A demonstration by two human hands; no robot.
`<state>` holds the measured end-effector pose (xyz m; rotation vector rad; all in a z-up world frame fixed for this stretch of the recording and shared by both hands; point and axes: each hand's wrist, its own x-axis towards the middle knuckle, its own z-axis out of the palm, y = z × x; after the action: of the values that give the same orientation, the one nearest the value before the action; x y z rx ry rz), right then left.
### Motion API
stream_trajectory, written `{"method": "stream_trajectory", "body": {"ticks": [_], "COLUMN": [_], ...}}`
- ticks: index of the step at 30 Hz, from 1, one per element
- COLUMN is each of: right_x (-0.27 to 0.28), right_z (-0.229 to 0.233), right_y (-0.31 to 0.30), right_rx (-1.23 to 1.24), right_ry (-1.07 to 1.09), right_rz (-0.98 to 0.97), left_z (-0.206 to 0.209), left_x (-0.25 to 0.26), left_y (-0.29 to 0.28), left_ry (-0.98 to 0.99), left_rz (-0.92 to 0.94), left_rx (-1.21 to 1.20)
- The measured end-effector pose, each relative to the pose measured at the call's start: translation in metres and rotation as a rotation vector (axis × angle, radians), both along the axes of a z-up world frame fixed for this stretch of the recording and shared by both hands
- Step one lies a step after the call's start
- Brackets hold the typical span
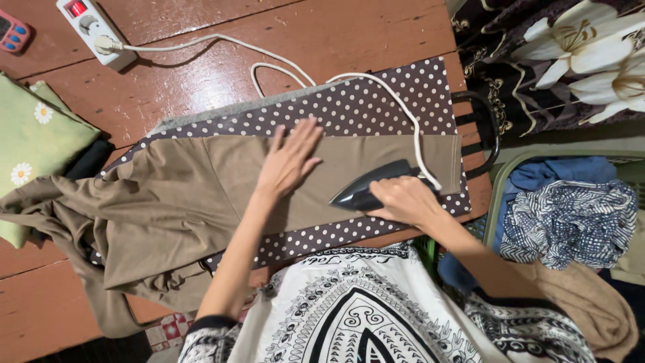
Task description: The person irons a brown long-sleeved garment on a polka-dotted ironing board. They repeatedly smooth the fabric with their hands and move the iron back and forth across different sections, including sleeves and the body, to remove wrinkles.
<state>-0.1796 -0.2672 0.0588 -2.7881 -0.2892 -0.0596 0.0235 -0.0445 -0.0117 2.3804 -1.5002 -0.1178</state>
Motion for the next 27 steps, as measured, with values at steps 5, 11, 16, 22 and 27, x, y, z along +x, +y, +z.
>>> {"method": "stream_trajectory", "body": {"ticks": [5,11,16,22,27], "right_x": [-0.003,0.005,0.032,0.058,0.053], "right_z": [0.000,-0.019,-0.016,-0.004,0.000], "right_y": [-0.012,0.013,0.015,0.012,0.006], "right_rx": [-0.045,-0.035,-0.065,-0.186,-0.088], "right_ry": [-0.018,-0.028,-0.117,-0.139,-0.168], "right_rz": [-0.210,0.118,0.041,-0.332,-0.060], "left_z": [0.002,-0.002,0.000,0.011,0.006], "left_x": [0.006,0.006,0.003,-0.012,-0.051], "left_y": [0.078,0.134,0.134,0.107,0.053], "left_ry": [0.035,0.001,-0.006,-0.090,0.090], "left_rz": [0.471,0.714,0.742,0.802,0.519], "left_rx": [-0.104,0.038,0.043,0.012,-0.113]}}
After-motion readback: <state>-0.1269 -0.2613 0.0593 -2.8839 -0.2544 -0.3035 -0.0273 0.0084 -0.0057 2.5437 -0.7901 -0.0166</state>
